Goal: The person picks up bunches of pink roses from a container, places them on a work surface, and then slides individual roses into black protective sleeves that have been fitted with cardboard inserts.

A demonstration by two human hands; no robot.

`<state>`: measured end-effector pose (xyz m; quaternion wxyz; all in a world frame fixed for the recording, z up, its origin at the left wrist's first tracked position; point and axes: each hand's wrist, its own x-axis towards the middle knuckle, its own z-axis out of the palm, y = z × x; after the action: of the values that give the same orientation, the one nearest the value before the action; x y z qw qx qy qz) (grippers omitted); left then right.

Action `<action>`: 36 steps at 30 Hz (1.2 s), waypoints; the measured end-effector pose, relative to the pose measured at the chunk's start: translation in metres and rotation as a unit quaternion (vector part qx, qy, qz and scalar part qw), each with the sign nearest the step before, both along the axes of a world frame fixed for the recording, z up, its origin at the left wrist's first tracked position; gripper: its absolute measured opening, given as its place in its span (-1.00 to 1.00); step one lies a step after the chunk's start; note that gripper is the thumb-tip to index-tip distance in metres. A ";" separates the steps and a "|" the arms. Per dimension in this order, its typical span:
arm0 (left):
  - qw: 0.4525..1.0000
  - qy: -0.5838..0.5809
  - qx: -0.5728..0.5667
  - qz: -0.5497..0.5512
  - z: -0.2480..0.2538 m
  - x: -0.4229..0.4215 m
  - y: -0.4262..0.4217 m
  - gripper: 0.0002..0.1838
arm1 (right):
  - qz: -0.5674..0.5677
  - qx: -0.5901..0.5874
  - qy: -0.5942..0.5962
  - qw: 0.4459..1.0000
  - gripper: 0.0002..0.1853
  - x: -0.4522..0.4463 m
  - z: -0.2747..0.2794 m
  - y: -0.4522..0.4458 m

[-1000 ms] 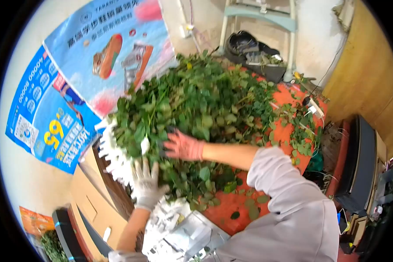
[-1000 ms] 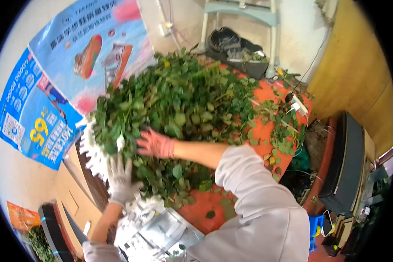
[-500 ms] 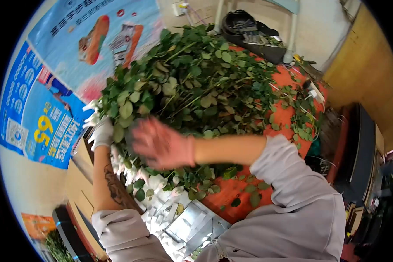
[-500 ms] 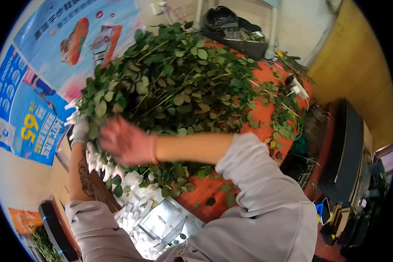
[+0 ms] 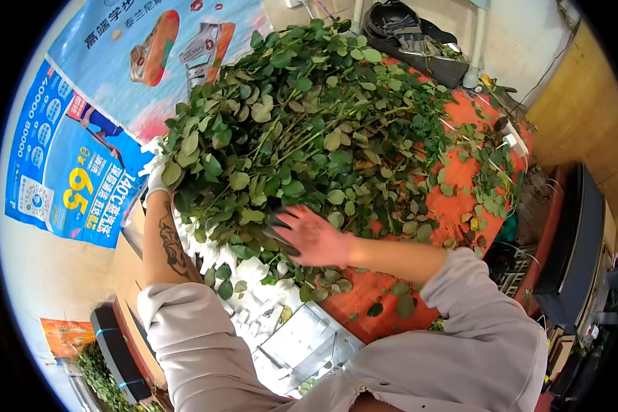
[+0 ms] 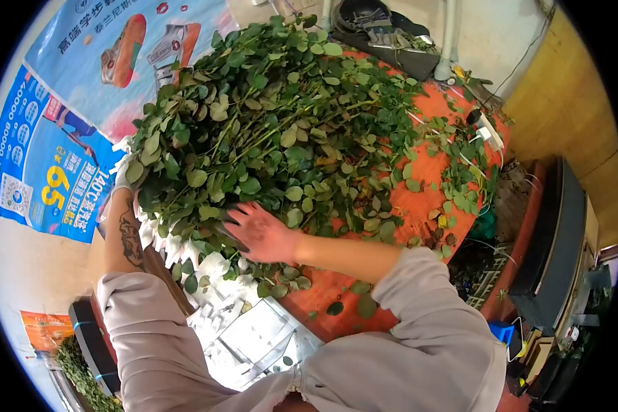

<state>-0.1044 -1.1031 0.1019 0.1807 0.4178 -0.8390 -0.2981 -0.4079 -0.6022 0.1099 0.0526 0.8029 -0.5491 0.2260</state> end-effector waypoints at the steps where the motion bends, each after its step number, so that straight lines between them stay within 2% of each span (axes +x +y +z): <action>1: 0.899 -0.293 -0.323 -0.031 0.000 -0.003 -0.003 -0.61 | -0.042 -0.001 0.096 0.995 -0.43 0.004 0.009 -0.017; 2: 0.881 -0.341 -0.326 -0.032 0.036 -0.034 0.046 -0.61 | -0.078 -0.003 0.193 0.978 -0.45 0.007 0.018 -0.035; 3: 0.885 -0.337 -0.319 -0.040 0.067 -0.062 0.085 -0.60 | -0.113 0.033 0.250 0.961 -0.49 0.008 0.032 -0.048; 4: 0.884 -0.333 -0.324 -0.052 0.087 -0.081 0.107 -0.60 | -0.216 -0.090 0.582 0.779 -0.47 0.008 0.003 -0.080; 5: 0.889 -0.313 -0.332 -0.052 0.102 -0.092 0.126 -0.60 | -0.258 -0.090 0.746 0.607 -0.44 0.013 -0.006 -0.093; 6: 0.896 -0.293 -0.329 -0.050 0.116 -0.101 0.144 -0.59 | -0.252 -0.112 0.907 0.318 -0.41 0.018 -0.016 -0.106; 7: 0.917 -0.218 -0.333 -0.008 0.115 -0.102 0.151 -0.65 | -0.197 -0.116 0.968 0.099 -0.36 0.023 -0.024 -0.118; 8: 0.918 -0.244 -0.312 0.005 0.114 -0.101 0.148 -0.64 | -0.156 -0.178 0.971 -0.012 -0.33 0.020 -0.031 -0.113; 11: 0.914 -0.286 -0.288 0.025 0.111 -0.096 0.147 -0.62 | -0.138 -0.257 0.946 -0.138 -0.26 0.022 -0.056 -0.110; 14: 0.899 -0.333 -0.283 0.028 0.108 -0.096 0.153 -0.60 | -0.110 -0.216 0.964 -0.111 -0.31 0.032 -0.071 -0.115; 15: 0.893 -0.348 -0.283 0.028 0.109 -0.097 0.155 -0.60 | -0.155 -0.116 0.939 0.284 -0.37 0.034 -0.075 -0.118; 16: 0.871 -0.398 -0.289 0.006 0.107 -0.097 0.155 -0.58 | -0.173 0.000 0.756 0.632 -0.42 0.036 -0.075 -0.120; 17: 0.772 -0.488 -0.406 -0.033 0.107 -0.095 0.169 -0.62 | -0.176 0.056 0.612 0.769 -0.44 0.033 -0.061 -0.115; 18: 0.768 -0.487 -0.414 -0.029 0.109 -0.095 0.181 -0.62 | -0.164 0.103 0.443 0.875 -0.45 0.031 -0.048 -0.110; 19: 0.772 -0.483 -0.413 -0.006 0.113 -0.098 0.195 -0.63 | -0.118 0.166 0.333 0.921 -0.44 0.020 -0.012 -0.086; 20: 0.776 -0.478 -0.411 0.018 0.115 -0.100 0.211 -0.65 | -0.066 0.226 0.217 0.947 -0.42 0.011 0.017 -0.058; 21: 0.853 -0.378 -0.358 0.023 0.114 -0.092 0.222 -0.66 | -0.066 0.221 0.218 0.948 -0.42 0.007 0.034 -0.034; 22: 0.914 -0.268 -0.303 0.023 0.113 -0.084 0.233 -0.67 | -0.043 0.226 0.141 0.963 -0.40 0.004 0.046 -0.010; 24: 0.756 -0.398 -0.518 0.040 0.048 -0.063 0.250 -0.36 | 0.028 0.242 -0.028 0.970 -0.37 -0.001 0.054 0.026; 25: 0.893 -0.399 -0.206 0.023 0.127 -0.128 0.354 -0.20 | 0.082 0.260 -0.118 0.955 -0.36 0.002 0.052 0.042; 26: 0.912 -0.323 -0.252 -0.005 0.077 -0.096 0.375 -0.08 | 0.152 0.284 -0.208 0.924 -0.39 0.004 0.067 0.062; 27: 0.948 -0.266 -0.172 -0.019 0.053 -0.079 0.405 0.04 | 0.196 0.224 -0.242 0.923 -0.46 0.019 0.060 0.085; 28: 0.974 -0.205 -0.087 -0.045 0.044 -0.088 0.410 0.06 | 0.232 0.235 -0.272 0.904 -0.47 0.018 0.080 0.097; 29: 0.958 -0.268 -0.105 -0.007 0.061 -0.096 0.433 0.04 | 0.223 0.220 -0.272 0.910 -0.45 0.019 0.104 0.116; 30: 0.900 -0.423 -0.101 -0.029 0.091 -0.112 0.444 0.00 | 0.204 0.223 -0.283 0.910 -0.42 0.017 0.101 0.127; 31: 0.929 -0.370 -0.030 0.013 0.120 -0.123 0.460 -0.05 | 0.216 0.304 -0.418 0.829 -0.34 0.003 0.088 0.140; 32: 0.963 -0.266 -0.049 0.001 0.101 -0.122 0.449 -0.08 | 0.171 0.368 -0.457 0.791 -0.25 -0.007 0.107 0.149; 33: 0.961 -0.267 0.065 -0.024 0.136 -0.122 0.468 -0.10 | 0.184 0.390 -0.528 0.732 -0.28 -0.018 0.114 0.164; 34: 0.959 -0.278 -0.016 -0.054 0.172 -0.111 0.497 -0.17 | 0.213 0.372 -0.548 0.718 -0.37 -0.022 0.112 0.165; 35: 0.976 -0.178 -0.104 -0.075 0.164 -0.063 0.497 -0.30 | 0.244 0.354 -0.567 0.702 -0.46 -0.027 0.110 0.168; 36: 0.982 -0.170 -0.077 -0.015 0.187 -0.034 0.515 -0.38 | 0.275 0.338 -0.585 0.685 -0.54 -0.031 0.107 0.168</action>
<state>-0.1388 -0.5877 0.2884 0.0622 0.4347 -0.8841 -0.1599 -0.4393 -0.4346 0.2171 -0.6181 0.5863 -0.2623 0.4532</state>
